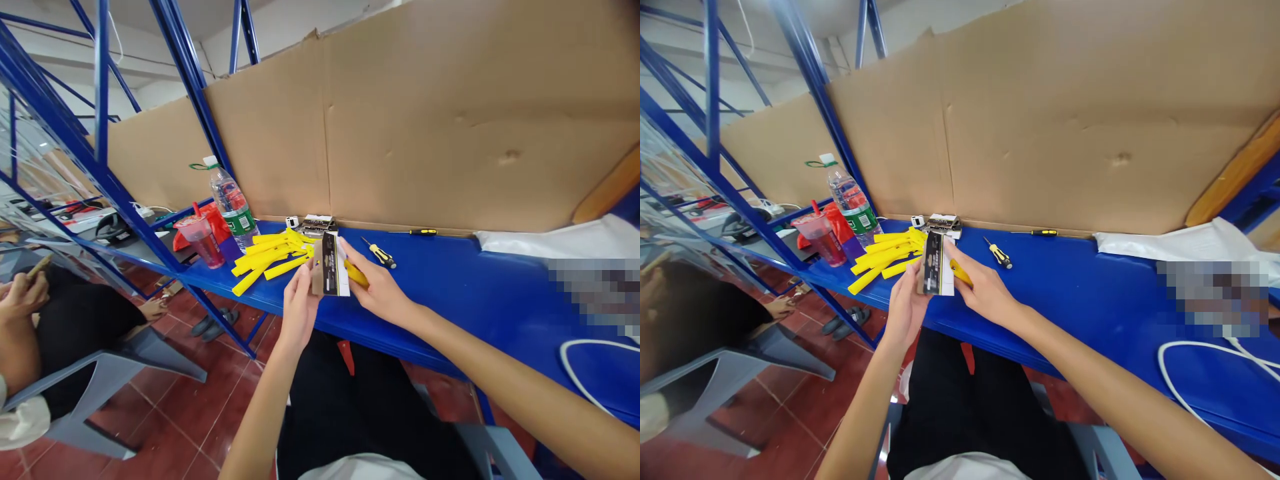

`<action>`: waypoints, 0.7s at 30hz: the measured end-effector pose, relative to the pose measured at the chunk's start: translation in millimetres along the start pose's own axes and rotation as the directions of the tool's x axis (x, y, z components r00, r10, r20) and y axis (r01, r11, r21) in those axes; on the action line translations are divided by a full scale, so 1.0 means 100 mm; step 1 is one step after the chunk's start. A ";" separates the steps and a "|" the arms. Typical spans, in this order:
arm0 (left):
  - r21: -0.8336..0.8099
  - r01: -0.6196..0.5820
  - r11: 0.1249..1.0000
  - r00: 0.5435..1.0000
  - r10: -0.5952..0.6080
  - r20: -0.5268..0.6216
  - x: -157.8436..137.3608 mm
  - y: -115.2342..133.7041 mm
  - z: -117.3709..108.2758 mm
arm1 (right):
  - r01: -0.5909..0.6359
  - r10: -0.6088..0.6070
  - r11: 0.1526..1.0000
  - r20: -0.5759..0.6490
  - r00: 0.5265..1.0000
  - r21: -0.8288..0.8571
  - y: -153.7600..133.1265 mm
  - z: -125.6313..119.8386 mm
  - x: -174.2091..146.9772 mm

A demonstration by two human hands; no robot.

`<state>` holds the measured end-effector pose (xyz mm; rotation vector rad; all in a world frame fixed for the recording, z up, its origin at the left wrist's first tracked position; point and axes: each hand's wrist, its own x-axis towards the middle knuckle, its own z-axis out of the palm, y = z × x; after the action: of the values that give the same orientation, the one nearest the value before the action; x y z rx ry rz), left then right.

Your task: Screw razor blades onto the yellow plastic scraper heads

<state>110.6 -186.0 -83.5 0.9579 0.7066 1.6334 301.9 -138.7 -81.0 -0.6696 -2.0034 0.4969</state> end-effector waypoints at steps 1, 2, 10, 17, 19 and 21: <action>0.003 0.006 1.000 1.000 -0.006 0.027 -0.02 0.00 0.02 | -0.024 0.024 0.999 -0.002 1.000 -0.044 0.03 -0.01 0.00; 0.015 0.003 1.000 0.999 -0.004 0.047 -0.03 0.00 0.03 | -0.049 0.049 0.995 0.001 0.999 -0.082 0.06 -0.02 0.00; 0.175 -0.132 0.976 0.983 0.106 0.152 -0.04 -0.02 0.02 | 0.031 -0.003 0.956 0.095 0.995 -0.292 0.10 -0.08 -0.03; 0.290 -0.108 0.951 0.982 0.055 0.183 -0.08 -0.06 0.04 | 0.254 -0.186 0.869 0.194 0.963 -0.426 0.15 -0.11 -0.01; 0.309 -0.112 0.945 0.979 0.051 0.199 -0.07 -0.08 0.03 | 0.270 -0.197 0.855 0.205 0.959 -0.443 0.17 -0.13 0.00; 0.319 -0.107 0.942 0.975 0.038 0.217 -0.07 -0.09 0.02 | 0.275 -0.193 0.847 0.218 0.957 -0.455 0.18 -0.14 0.02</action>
<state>117.4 -190.2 -91.3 1.3900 0.8221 1.4751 317.9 -122.9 -83.5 -0.6800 -2.3550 -0.1133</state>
